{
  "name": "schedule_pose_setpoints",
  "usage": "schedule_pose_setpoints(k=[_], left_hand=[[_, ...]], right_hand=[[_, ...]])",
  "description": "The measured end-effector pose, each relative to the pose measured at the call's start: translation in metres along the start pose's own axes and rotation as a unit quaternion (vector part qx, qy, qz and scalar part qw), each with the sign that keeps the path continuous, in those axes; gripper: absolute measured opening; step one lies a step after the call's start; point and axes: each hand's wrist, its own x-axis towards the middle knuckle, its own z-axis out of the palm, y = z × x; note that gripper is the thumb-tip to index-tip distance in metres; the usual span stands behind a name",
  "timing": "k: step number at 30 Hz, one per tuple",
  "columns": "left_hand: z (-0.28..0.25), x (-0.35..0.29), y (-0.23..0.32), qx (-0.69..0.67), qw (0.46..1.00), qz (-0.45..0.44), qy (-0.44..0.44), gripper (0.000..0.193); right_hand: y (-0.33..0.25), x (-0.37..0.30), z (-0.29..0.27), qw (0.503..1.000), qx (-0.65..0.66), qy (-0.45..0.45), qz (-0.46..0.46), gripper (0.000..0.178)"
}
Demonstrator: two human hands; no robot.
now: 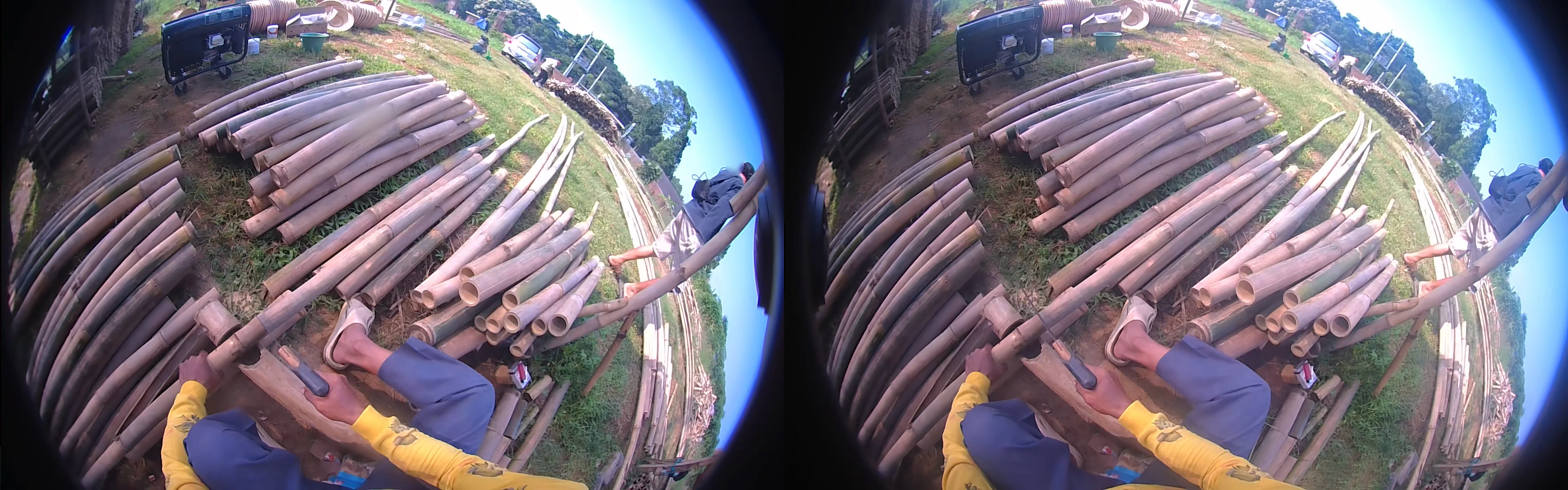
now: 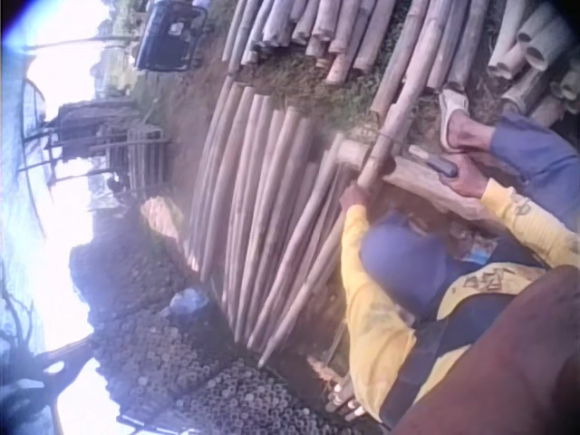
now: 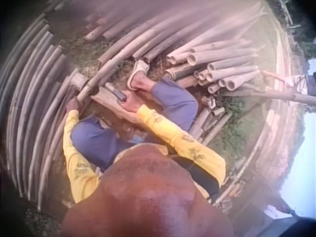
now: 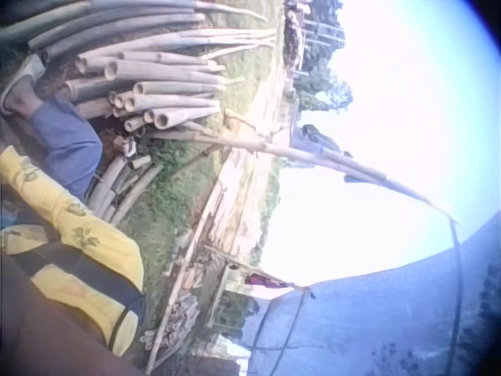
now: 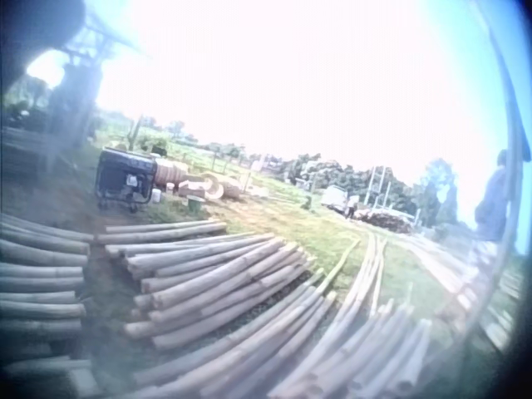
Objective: The person sits on the ground and repeatedly cuts bamboo poles using a machete. They position each pole on a wooden support, strike it with the machete, and then move the cut pieces aside.
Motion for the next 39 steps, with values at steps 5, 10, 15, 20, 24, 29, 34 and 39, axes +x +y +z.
schedule_pose_setpoints(k=[5,10,15,20,24,29,34,39], left_hand=[[0.011,0.001,-0.015,-0.01,1.0,0.008,0.013,0.056],[-0.002,-0.003,-0.007,0.003,1.0,0.007,-0.002,0.053],[-0.015,0.001,-0.004,0.009,1.0,0.02,-0.009,0.053],[-0.005,-0.001,-0.015,-0.005,1.0,0.01,-0.012,0.052],[-0.009,-0.001,-0.008,-0.025,1.0,0.007,-0.016,0.051],[-0.008,0.004,-0.005,-0.016,1.0,0.022,0.006,0.045],[-0.009,0.001,-0.016,-0.022,0.999,0.002,-0.034,0.048],[0.011,0.012,-0.011,0.003,1.0,-0.003,0.004,0.056]], right_hand=[[-0.02,-0.12,-0.05,0.998,-0.056,0.009,0.04,0.022],[-0.014,-0.075,-0.034,0.998,-0.043,0.017,0.049,0.019],[-0.011,-0.018,-0.024,1.0,0.003,0.006,0.021,0.011],[-0.031,-0.123,-0.053,0.997,-0.051,0.001,0.058,0.022],[-0.037,-0.132,-0.057,0.993,-0.034,0.02,0.115,0.019],[0.014,0.013,0.009,1.0,-0.026,0.006,0.006,0.019],[-0.023,-0.098,-0.036,0.998,-0.02,0.021,0.062,0.016],[-0.018,-0.087,-0.042,0.999,-0.032,0.01,0.035,0.021]])
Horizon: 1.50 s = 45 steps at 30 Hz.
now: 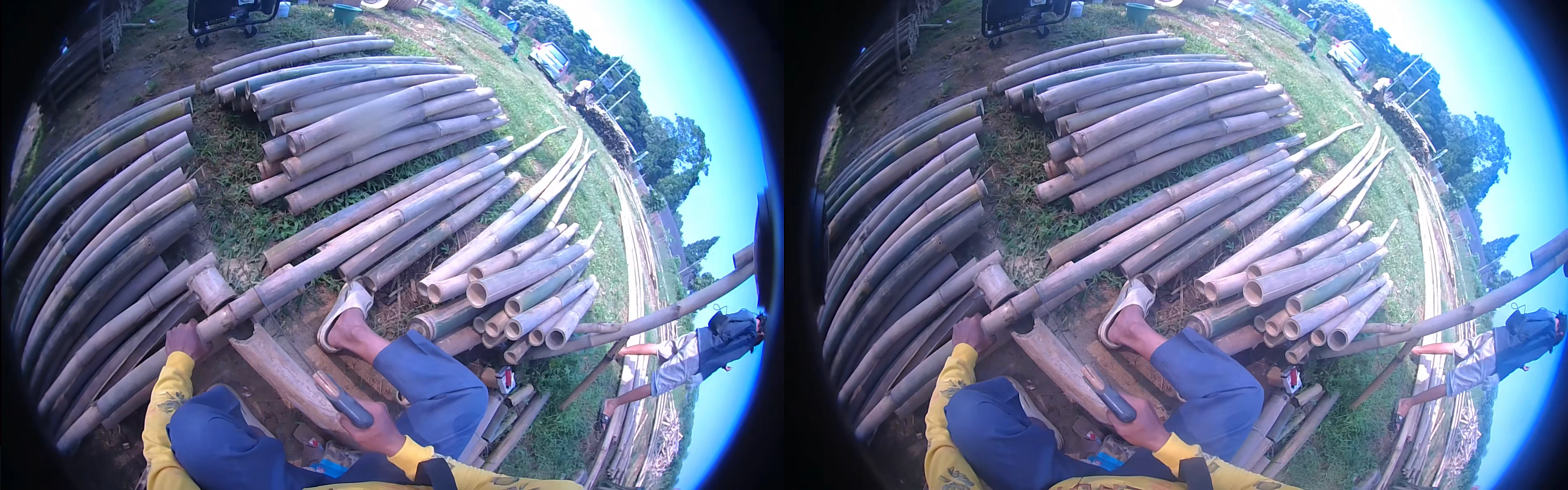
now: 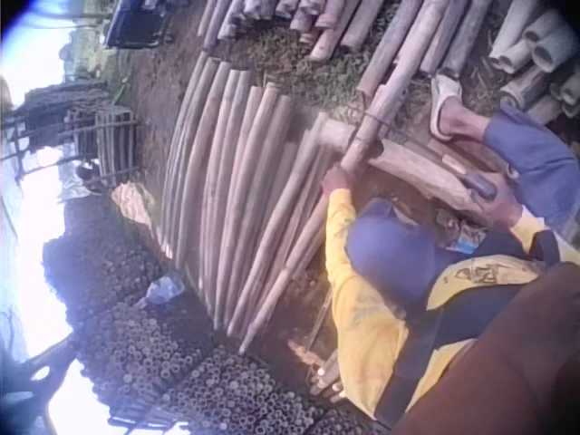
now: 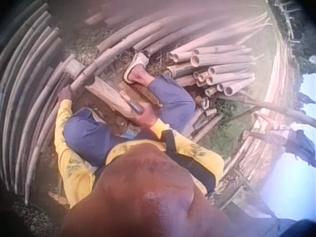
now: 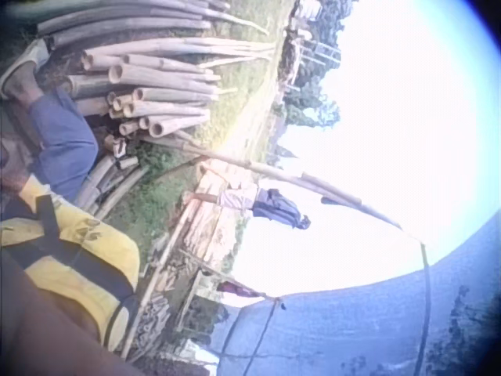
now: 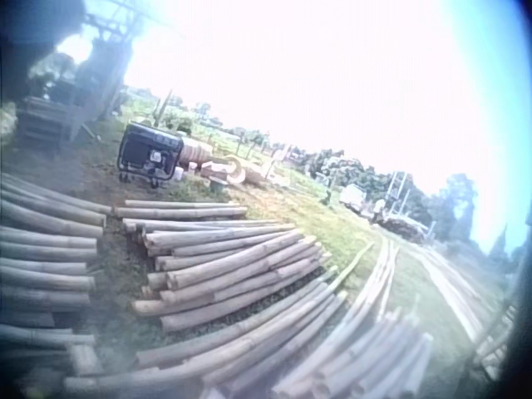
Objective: The person sits on the ground and repeatedly cuts bamboo poles using a machete. They position each pole on a wooden support, strike it with the machete, and then move the cut pieces aside.
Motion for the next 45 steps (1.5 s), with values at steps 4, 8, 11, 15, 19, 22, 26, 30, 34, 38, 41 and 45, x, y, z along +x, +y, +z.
schedule_pose_setpoints(k=[4,8,11,15,19,22,26,30,34,38,41,45], left_hand=[[0.004,0.007,0.005,0.005,1.0,0.021,0.007,0.058],[0.004,0.0,-0.01,0.009,1.0,-0.003,0.012,0.064],[-0.011,-0.011,-0.01,-0.007,1.0,-0.014,-0.008,0.06],[-0.015,-0.005,0.004,-0.01,1.0,-0.011,-0.004,0.06],[-0.013,-0.004,0.011,-0.004,1.0,0.005,-0.006,0.059],[-0.017,-0.008,-0.008,0.003,1.0,-0.009,0.007,0.059],[-0.012,-0.011,-0.001,-0.003,1.0,-0.02,-0.016,0.059],[-0.007,-0.005,0.006,0.015,1.0,0.007,-0.016,0.058],[-0.008,-0.003,-0.003,0.012,1.0,0.011,-0.006,0.058],[0.0,-0.005,-0.014,0.013,1.0,-0.001,0.023,0.06],[0.003,-0.005,-0.004,-0.015,1.0,-0.006,0.005,0.062],[-0.007,-0.008,0.007,-0.003,1.0,0.001,-0.006,0.059]], right_hand=[[0.037,0.124,0.048,0.999,0.017,-0.009,-0.047,0.023],[0.003,0.008,0.017,0.997,0.047,0.025,-0.049,0.025],[-0.019,-0.049,-0.01,0.999,0.036,0.017,0.0,0.023],[0.003,0.045,0.019,0.999,0.006,-0.036,0.0,0.017],[0.034,0.115,0.056,0.999,0.015,-0.018,-0.034,0.016],[0.006,0.028,0.028,0.999,0.031,-0.005,-0.017,0.022],[-0.018,-0.063,-0.018,0.999,0.005,-0.002,0.039,0.035],[0.027,0.052,0.026,0.999,-0.037,0.0,-0.026,0.022],[0.024,0.113,0.052,0.999,0.001,-0.036,-0.022,0.024],[-0.009,-0.014,0.008,0.999,0.017,0.016,-0.041,0.031],[-0.02,-0.062,-0.02,0.999,0.033,0.004,0.034,0.026],[0.013,0.062,0.026,1.0,0.006,-0.002,-0.023,0.013]])
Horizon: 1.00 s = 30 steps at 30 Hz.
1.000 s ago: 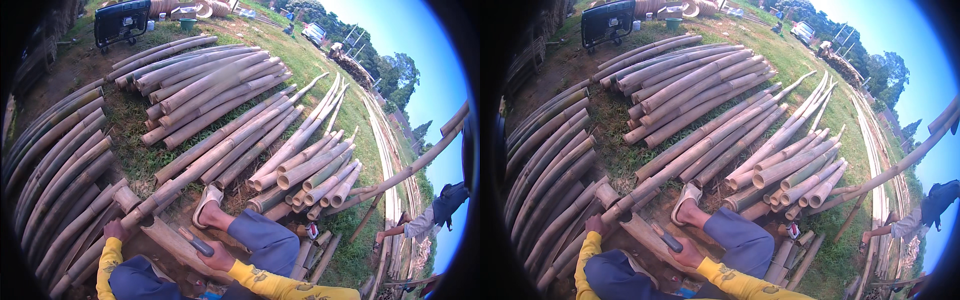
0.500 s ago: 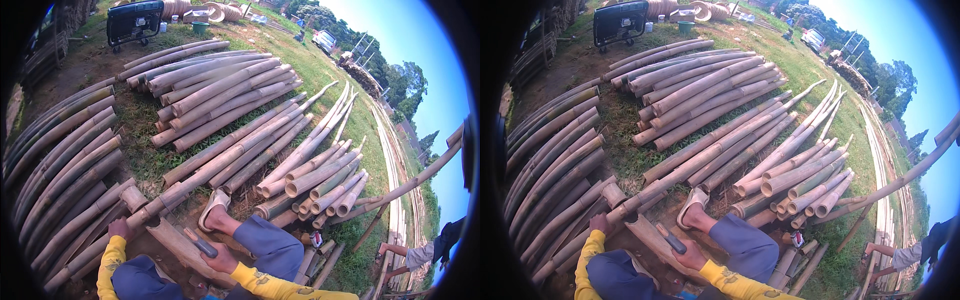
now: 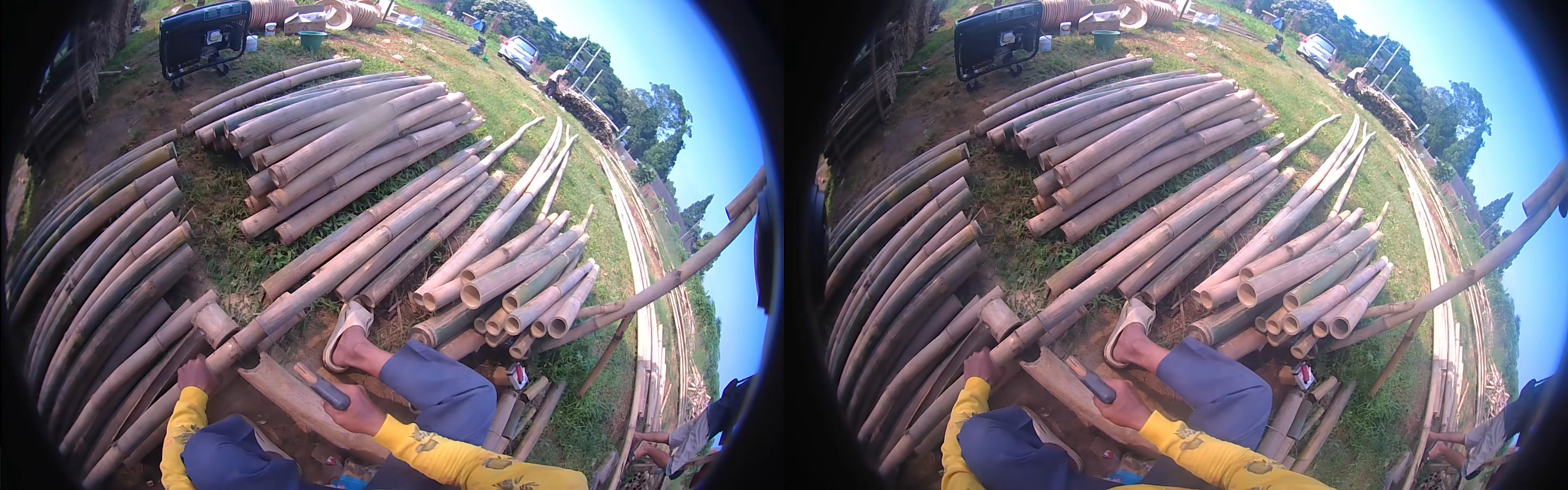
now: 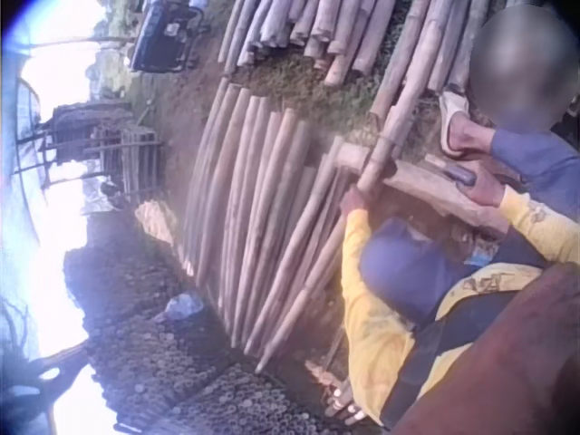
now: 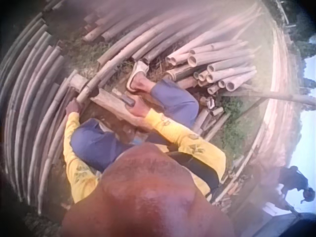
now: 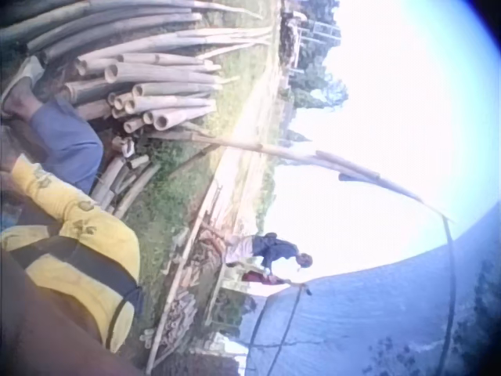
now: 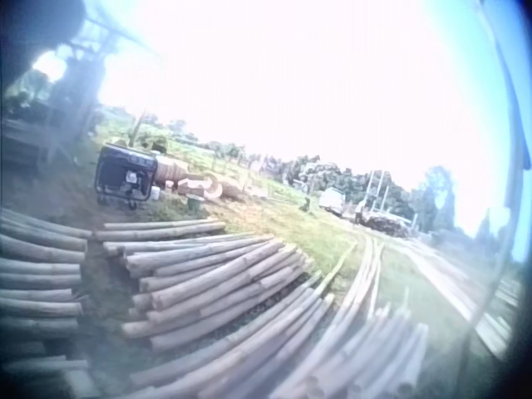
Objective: The person sits on the ground and repeatedly cuts bamboo poles using a machete. They position each pole on a wooden support, strike it with the machete, and then move the cut pieces aside.
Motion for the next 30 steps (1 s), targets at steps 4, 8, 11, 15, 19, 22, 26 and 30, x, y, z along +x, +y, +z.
schedule_pose_setpoints(k=[4,8,11,15,19,22,26,30], left_hand=[[-0.003,-0.001,-0.001,0.003,1.0,0.001,-0.002,0.06],[0.008,0.005,-0.02,0.014,1.0,0.002,0.001,0.063],[-0.005,-0.001,-0.005,0.0,1.0,-0.002,-0.008,0.064],[-0.002,-0.003,0.001,0.017,1.0,0.002,0.006,0.063],[-0.009,-0.002,-0.001,0.013,1.0,0.003,0.016,0.062],[-0.001,-0.001,-0.016,0.015,1.0,-0.008,0.009,0.061],[-0.009,0.002,-0.005,0.011,1.0,0.025,-0.002,0.054],[-0.009,-0.005,-0.014,0.0,1.0,0.014,-0.008,0.052]], right_hand=[[0.01,0.052,0.035,1.0,0.0,-0.017,-0.015,0.016],[-0.02,-0.083,-0.023,1.0,-0.002,-0.012,0.012,0.021],[-0.046,-0.128,-0.05,0.999,0.0,0.011,0.039,0.021],[-0.001,-0.013,-0.005,1.0,-0.012,-0.003,-0.014,0.016],[0.013,0.049,0.026,1.0,0.005,-0.009,-0.027,0.022],[-0.028,-0.035,-0.005,1.0,0.022,-0.01,0.011,0.017],[-0.04,-0.144,-0.049,0.996,-0.06,0.003,0.068,0.025],[-0.003,-0.032,0.003,0.999,-0.015,-0.01,0.029,0.013]])
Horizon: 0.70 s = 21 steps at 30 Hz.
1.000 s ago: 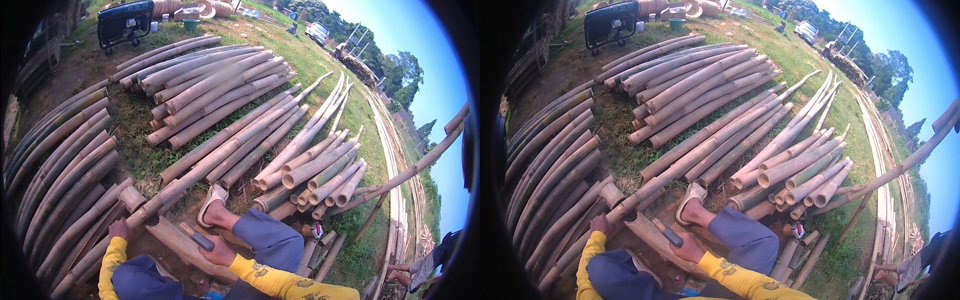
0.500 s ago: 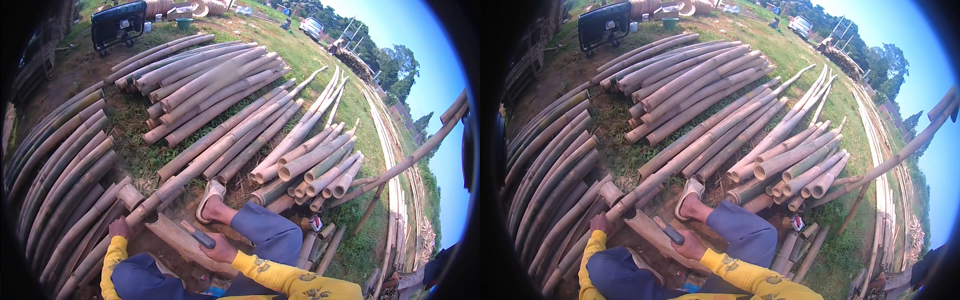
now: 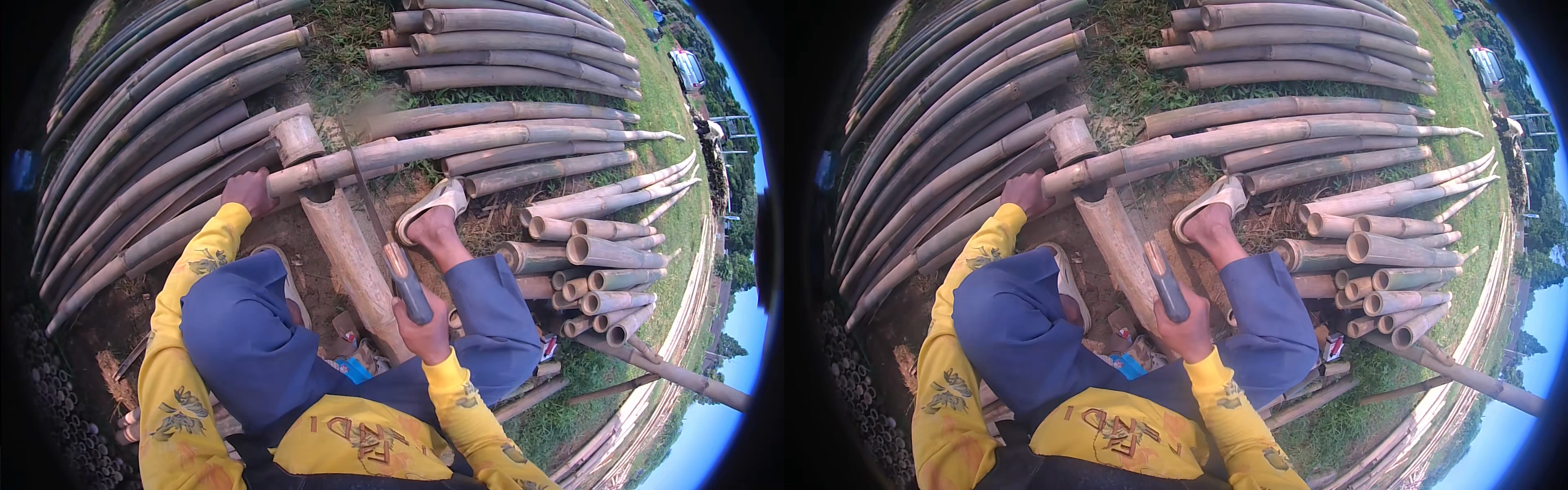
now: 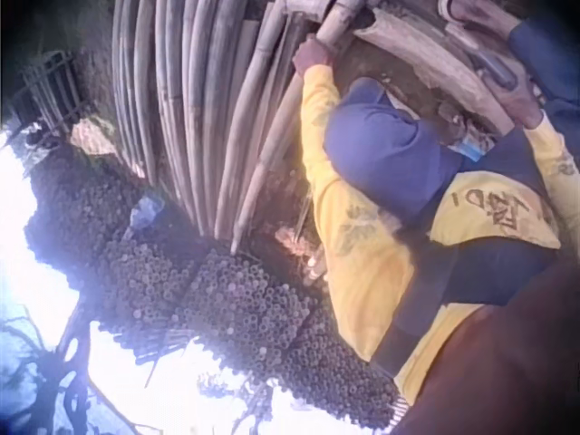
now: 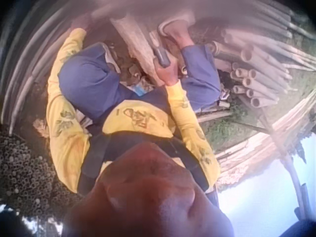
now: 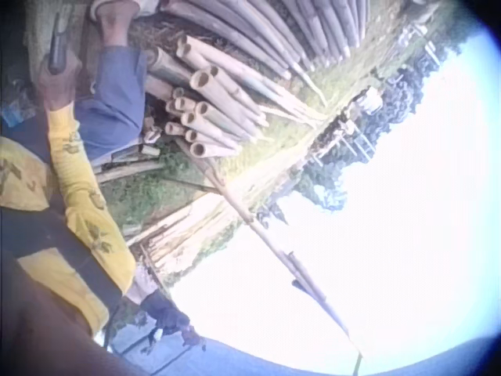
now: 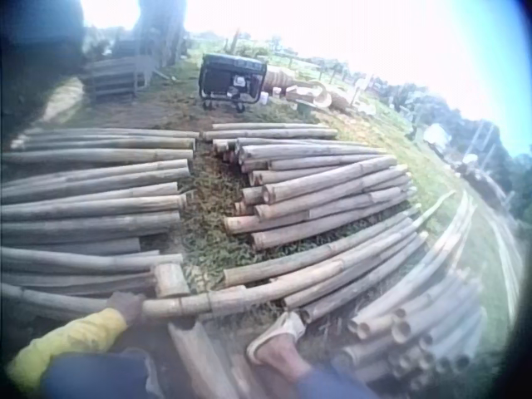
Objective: The person sits on the ground and repeatedly cuts bamboo poles using a machete. They position each pole on a wooden support, strike it with the machete, and then move the cut pieces aside.
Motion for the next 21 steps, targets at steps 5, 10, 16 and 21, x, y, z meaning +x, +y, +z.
schedule_pose_setpoints(k=[5,10,16,21], left_hand=[[-0.003,0.004,0.006,-0.003,1.0,0.018,-0.005,0.053],[-0.001,-0.004,0.007,-0.008,1.0,-0.003,-0.013,0.053],[-0.002,0.002,0.017,-0.012,1.0,0.003,-0.003,0.051],[0.001,0.0,0.008,-0.017,1.0,-0.004,-0.009,0.051]], right_hand=[[0.006,0.082,0.03,1.0,-0.013,0.004,-0.022,0.014],[-0.038,-0.086,-0.052,0.997,-0.062,-0.032,0.02,0.034],[0.014,0.065,0.028,1.0,-0.008,-0.001,-0.021,0.014],[-0.001,0.032,0.009,1.0,0.009,-0.017,-0.004,0.013]])
